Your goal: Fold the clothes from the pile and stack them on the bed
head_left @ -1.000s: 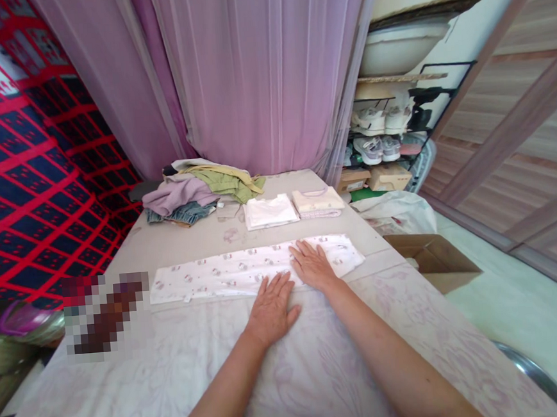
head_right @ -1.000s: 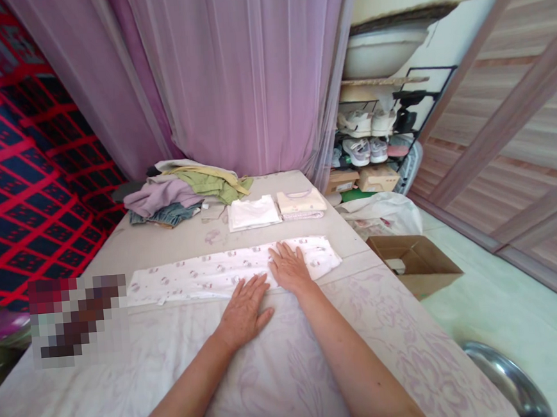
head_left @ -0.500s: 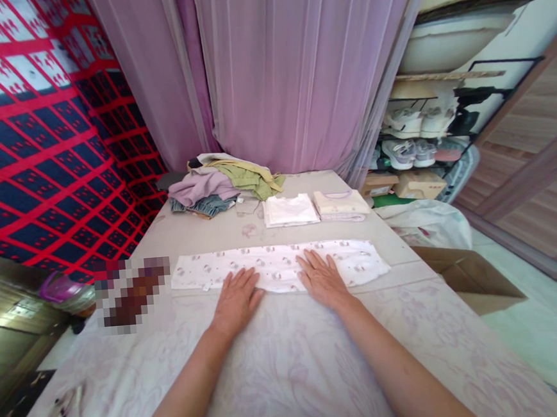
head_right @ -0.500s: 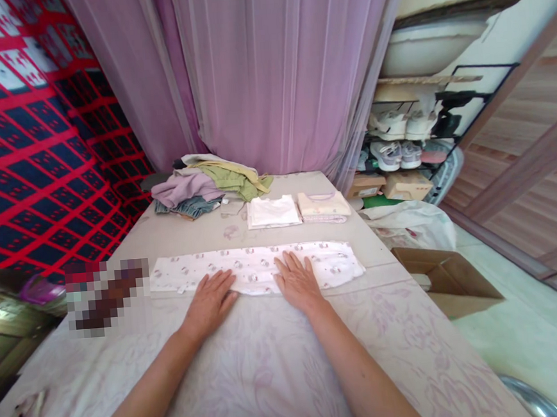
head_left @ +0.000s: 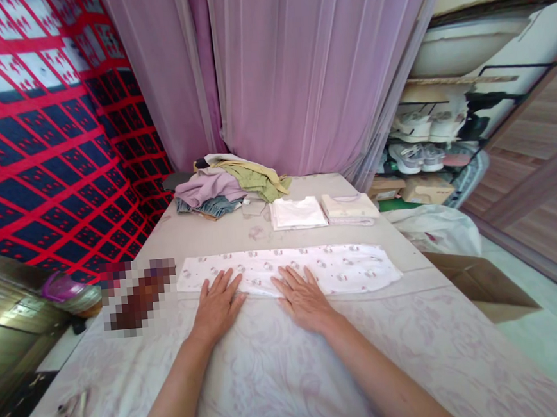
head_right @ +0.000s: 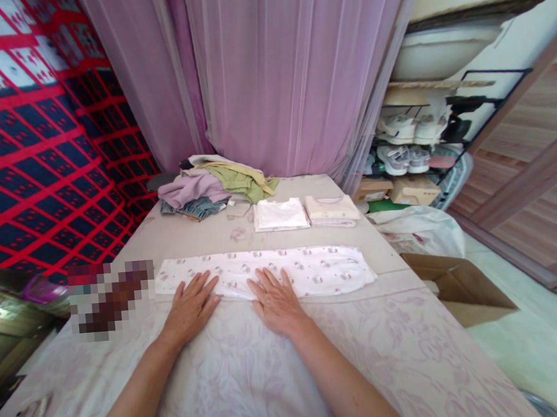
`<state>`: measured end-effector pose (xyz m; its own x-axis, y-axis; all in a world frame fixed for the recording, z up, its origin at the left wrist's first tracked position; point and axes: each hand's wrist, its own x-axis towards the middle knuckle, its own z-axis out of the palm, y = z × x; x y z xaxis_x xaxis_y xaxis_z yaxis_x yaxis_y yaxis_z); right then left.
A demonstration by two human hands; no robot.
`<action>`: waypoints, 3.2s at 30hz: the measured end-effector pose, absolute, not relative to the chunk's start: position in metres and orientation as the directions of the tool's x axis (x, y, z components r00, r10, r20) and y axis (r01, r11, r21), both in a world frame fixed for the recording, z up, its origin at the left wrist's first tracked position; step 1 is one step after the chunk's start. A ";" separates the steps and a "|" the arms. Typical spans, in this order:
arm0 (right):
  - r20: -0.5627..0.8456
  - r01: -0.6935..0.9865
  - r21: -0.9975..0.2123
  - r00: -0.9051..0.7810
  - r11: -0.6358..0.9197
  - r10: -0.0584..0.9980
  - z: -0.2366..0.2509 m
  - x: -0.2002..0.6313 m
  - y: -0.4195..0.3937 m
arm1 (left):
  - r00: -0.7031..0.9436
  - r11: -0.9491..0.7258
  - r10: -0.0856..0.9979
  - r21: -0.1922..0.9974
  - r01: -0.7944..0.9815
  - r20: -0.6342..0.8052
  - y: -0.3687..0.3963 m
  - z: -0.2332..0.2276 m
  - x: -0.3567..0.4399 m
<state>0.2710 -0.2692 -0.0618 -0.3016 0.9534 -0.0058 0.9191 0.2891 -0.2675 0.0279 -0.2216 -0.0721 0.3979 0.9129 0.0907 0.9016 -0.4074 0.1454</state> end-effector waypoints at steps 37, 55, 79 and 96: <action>0.086 0.827 -0.546 -0.099 0.130 0.991 -0.044 0.289 -0.265 | 0.087 -0.131 0.986 0.331 0.935 0.145 -0.201 -0.067 -0.043; 0.281 0.899 -0.344 -0.178 0.272 0.943 -0.052 0.289 -0.262 | 0.067 -0.112 0.988 0.347 0.931 0.139 -0.202 -0.066 -0.040; 0.439 0.760 -0.458 -0.257 0.461 0.861 -0.080 0.302 -0.278 | 0.164 -0.264 0.921 0.257 0.930 0.353 -0.215 -0.058 -0.009; 0.475 0.841 -0.377 -0.186 0.389 0.860 -0.080 0.316 -0.290 | 0.660 -0.634 0.751 0.312 0.708 0.028 -0.249 -0.055 0.061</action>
<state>0.3157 -0.2895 -0.0797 -0.1856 0.8603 0.4748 0.8407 0.3891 -0.3766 0.0610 -0.2486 -0.0545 0.6597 0.7510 0.0279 0.7081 -0.6335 0.3118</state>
